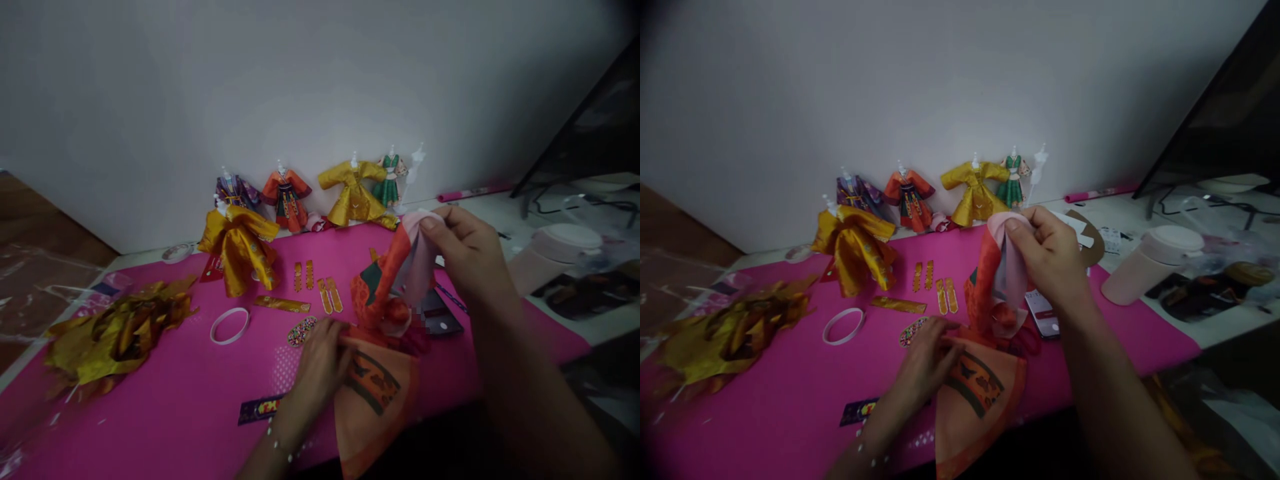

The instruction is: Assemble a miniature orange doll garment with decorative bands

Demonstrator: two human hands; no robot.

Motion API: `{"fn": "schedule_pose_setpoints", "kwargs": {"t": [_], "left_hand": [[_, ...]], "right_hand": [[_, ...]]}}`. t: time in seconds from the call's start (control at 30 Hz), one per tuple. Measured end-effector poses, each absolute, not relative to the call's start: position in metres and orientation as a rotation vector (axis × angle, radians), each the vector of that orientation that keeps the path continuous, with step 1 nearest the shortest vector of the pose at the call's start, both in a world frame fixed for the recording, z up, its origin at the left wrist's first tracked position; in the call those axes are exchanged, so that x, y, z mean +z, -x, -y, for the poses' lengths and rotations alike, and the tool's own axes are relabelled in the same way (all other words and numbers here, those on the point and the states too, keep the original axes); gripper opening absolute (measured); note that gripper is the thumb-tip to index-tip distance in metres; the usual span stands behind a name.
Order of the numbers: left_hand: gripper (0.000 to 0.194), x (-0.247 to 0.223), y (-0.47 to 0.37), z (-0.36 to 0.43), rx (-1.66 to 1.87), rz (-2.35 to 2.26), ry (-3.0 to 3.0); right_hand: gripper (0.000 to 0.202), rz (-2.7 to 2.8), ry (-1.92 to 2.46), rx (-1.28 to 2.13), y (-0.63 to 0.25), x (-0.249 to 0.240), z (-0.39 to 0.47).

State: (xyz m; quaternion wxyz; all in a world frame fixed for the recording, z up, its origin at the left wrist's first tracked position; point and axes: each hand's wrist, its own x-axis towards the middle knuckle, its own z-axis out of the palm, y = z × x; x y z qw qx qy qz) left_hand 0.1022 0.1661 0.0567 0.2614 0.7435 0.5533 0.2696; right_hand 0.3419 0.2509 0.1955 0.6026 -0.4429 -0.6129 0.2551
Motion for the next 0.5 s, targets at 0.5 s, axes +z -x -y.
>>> {"fn": "schedule_pose_setpoints", "kwargs": {"t": [0.5], "left_hand": [[0.018, 0.138, -0.138, -0.217, 1.1, -1.433, -1.717]], "right_hand": [[0.019, 1.447, 0.999, 0.375, -0.343, 0.232, -0.242]]}}
